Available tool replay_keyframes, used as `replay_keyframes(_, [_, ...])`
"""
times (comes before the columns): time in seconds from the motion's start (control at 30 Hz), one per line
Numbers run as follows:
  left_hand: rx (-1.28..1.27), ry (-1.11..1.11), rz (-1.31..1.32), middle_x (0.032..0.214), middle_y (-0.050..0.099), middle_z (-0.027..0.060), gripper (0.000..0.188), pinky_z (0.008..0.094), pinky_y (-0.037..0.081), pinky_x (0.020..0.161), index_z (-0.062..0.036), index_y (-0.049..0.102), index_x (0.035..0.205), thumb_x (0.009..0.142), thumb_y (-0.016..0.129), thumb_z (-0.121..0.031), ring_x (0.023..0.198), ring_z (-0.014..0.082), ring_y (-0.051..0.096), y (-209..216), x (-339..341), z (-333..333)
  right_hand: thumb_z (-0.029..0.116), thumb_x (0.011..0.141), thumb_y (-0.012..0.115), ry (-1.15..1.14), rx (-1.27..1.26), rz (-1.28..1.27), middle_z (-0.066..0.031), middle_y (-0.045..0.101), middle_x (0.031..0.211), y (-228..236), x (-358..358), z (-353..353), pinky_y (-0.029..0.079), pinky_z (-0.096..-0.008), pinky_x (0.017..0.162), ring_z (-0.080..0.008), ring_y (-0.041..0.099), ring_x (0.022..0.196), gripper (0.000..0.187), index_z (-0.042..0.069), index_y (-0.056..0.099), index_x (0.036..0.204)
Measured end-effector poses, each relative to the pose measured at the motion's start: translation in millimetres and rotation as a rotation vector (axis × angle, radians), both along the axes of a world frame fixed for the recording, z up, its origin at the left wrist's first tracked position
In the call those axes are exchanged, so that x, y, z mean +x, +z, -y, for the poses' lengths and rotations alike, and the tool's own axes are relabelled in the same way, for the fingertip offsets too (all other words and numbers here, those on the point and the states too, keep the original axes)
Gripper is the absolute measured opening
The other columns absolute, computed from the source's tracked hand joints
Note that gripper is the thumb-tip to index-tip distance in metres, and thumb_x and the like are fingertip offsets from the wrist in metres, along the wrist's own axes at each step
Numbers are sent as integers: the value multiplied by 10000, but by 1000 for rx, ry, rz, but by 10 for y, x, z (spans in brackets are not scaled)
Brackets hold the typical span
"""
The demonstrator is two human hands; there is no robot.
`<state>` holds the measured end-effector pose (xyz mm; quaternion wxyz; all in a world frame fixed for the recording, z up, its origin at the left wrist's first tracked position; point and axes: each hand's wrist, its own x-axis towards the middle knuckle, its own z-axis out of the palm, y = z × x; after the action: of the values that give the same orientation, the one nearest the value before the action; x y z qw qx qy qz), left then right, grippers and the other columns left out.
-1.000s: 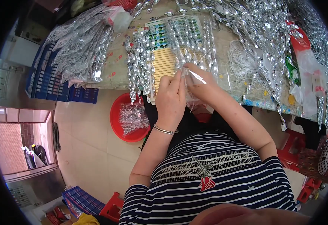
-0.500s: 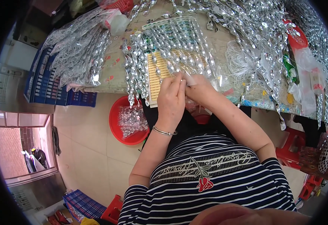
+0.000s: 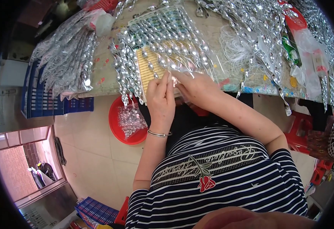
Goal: Packaging strands of silver tinsel into plastic bags with cardboard backers.
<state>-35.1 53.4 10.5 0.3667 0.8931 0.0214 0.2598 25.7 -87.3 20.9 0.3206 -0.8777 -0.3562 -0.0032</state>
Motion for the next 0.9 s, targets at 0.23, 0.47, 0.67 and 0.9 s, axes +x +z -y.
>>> replay_keyframes(0.23, [141, 2, 100, 914, 555, 91, 309, 345, 430, 738, -77, 687, 1141, 839, 654, -21, 820, 236, 512, -134, -52, -44, 16, 819, 581, 121, 36, -30, -158, 621, 938, -67, -212, 476, 483, -431, 774, -354, 602, 887, 282, 15, 612, 1099])
replay_keyframes(0.47, [138, -11, 70, 922, 574, 73, 299, 348, 410, 775, -104, 708, 1113, 835, 646, -13, 829, 233, 519, -142, -44, -73, -75, 741, 565, 10, 151, 56, -180, 587, 1045, -230, -147, 477, 461, -421, 876, -371, 557, 1001, 361, -21, 606, 1096])
replay_keyframes(0.67, [189, -7, 76, 926, 582, 78, 287, 347, 413, 780, -101, 711, 1103, 839, 642, -12, 842, 237, 536, -135, -62, -64, -79, 738, 579, 32, 129, 50, -193, 582, 1145, -243, -89, 467, 458, -423, 909, -375, 550, 1040, 412, -24, 588, 1146])
replay_keyframes(0.9, [155, 7, 72, 926, 584, 82, 287, 350, 420, 801, -96, 707, 1104, 836, 647, -13, 864, 250, 543, -131, -62, -119, -53, 790, 602, 71, 130, 51, -161, 625, 1113, 73, -221, 637, 467, -407, 894, -344, 591, 1021, 320, -10, 613, 1106])
